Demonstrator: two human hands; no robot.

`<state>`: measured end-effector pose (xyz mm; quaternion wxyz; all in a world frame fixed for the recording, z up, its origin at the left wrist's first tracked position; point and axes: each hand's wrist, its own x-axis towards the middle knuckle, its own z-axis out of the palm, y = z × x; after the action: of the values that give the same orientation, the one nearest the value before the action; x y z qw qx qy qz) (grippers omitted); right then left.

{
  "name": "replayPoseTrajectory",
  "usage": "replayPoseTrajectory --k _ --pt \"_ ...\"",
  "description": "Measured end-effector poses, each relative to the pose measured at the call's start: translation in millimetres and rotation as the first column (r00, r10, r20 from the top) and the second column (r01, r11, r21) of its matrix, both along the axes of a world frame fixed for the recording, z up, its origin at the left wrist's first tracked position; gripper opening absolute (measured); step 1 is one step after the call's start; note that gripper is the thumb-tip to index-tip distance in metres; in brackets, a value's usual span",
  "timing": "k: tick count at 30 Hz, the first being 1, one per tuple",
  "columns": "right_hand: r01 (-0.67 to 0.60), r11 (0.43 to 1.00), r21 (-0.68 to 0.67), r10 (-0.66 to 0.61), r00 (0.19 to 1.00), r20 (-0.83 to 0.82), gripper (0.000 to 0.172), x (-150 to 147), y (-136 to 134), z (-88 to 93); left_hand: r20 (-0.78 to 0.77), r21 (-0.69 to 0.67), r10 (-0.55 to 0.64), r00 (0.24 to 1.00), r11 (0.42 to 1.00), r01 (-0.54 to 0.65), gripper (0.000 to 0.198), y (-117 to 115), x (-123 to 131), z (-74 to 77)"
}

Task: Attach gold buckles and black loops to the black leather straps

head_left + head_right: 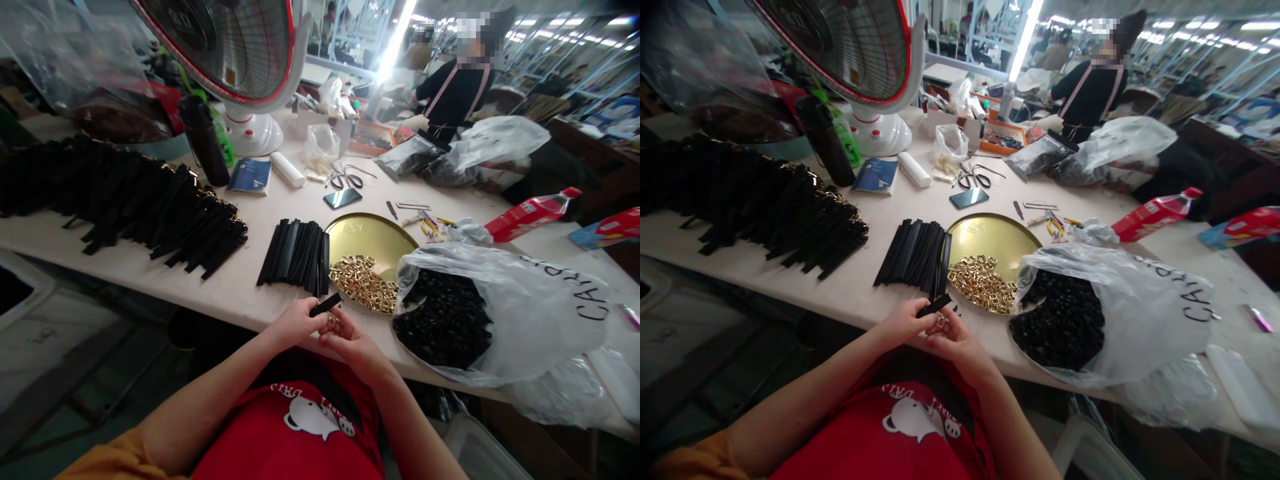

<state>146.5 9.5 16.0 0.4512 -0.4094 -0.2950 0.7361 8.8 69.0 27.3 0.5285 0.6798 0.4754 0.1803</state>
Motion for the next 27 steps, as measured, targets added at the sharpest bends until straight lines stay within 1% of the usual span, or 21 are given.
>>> replayPoseTrajectory --k 1,3,6,8,9,10,12,14,15,17,20,22,24,27 --pt "0.018 0.999 0.026 -0.019 0.999 0.026 0.054 0 1 -2.4 -0.011 -0.004 0.002 1.0 1.0 -0.002 0.018 1 0 -0.4" --pt "0.076 0.994 0.078 -0.084 0.991 0.103 0.048 -1 3 -9.0 -0.007 -0.032 0.0 1.0 0.999 0.0 0.018 2 1 -0.9" --pt "0.166 0.976 0.139 -0.197 0.946 0.258 0.034 1 6 -18.5 0.023 -0.091 -0.012 1.0 0.996 0.015 0.019 2 2 -1.8" --pt "0.195 0.968 0.156 -0.236 0.918 0.318 0.025 3 7 -21.9 0.061 -0.131 -0.033 0.998 0.991 0.041 0.021 1 1 -2.9" --pt "0.214 0.966 0.146 -0.251 0.914 0.318 0.023 5 7 -22.6 0.091 -0.158 -0.035 0.995 0.986 0.049 0.025 1 1 -3.6" --pt "0.247 0.962 0.117 -0.271 0.916 0.296 0.022 6 8 -22.7 0.123 -0.185 -0.023 0.992 0.982 0.046 0.028 0 0 -4.3" --pt "0.353 0.936 0.002 -0.347 0.919 0.19 0.024 10 10 -21.6 0.166 -0.213 0.02 0.986 0.977 0.016 0.035 -2 -2 -5.6" --pt "0.443 0.885 -0.143 -0.439 0.896 0.063 0.029 13 12 -19.4 0.156 -0.172 0.032 0.987 0.985 -0.005 0.036 -4 -6 -5.8" --pt "0.461 0.864 -0.201 -0.468 0.883 0.012 0.031 14 13 -18.0 0.138 -0.129 0.007 0.99 0.992 0.011 0.034 -5 -8 -5.4" --pt "0.447 0.853 -0.268 -0.476 0.878 -0.051 0.033 14 12 -15.6 0.101 -0.051 -0.077 0.992 0.995 0.082 0.031 -8 -11 -3.2" --pt "0.366 0.886 -0.286 -0.401 0.913 -0.073 0.032 7 7 -13.9 0.09 0.013 -0.159 0.983 0.987 0.159 0.029 -13 -12 1.5" --pt "0.334 0.914 -0.232 -0.351 0.936 -0.037 0.029 0 2 -14.2 0.096 0.032 -0.157 0.983 0.987 0.155 0.026 -16 -9 3.7" --pt "0.349 0.931 -0.109 -0.343 0.937 0.065 0.025 -6 -4 -14.7 0.119 0.019 -0.122 0.985 0.992 0.121 0.02 -19 -6 4.3" --pt "0.4 0.912 0.092 -0.411 0.881 0.234 0.022 -12 -10 -14.2 0.197 -0.113 -0.077 0.977 0.988 0.101 0.018 -24 -2 1.6"
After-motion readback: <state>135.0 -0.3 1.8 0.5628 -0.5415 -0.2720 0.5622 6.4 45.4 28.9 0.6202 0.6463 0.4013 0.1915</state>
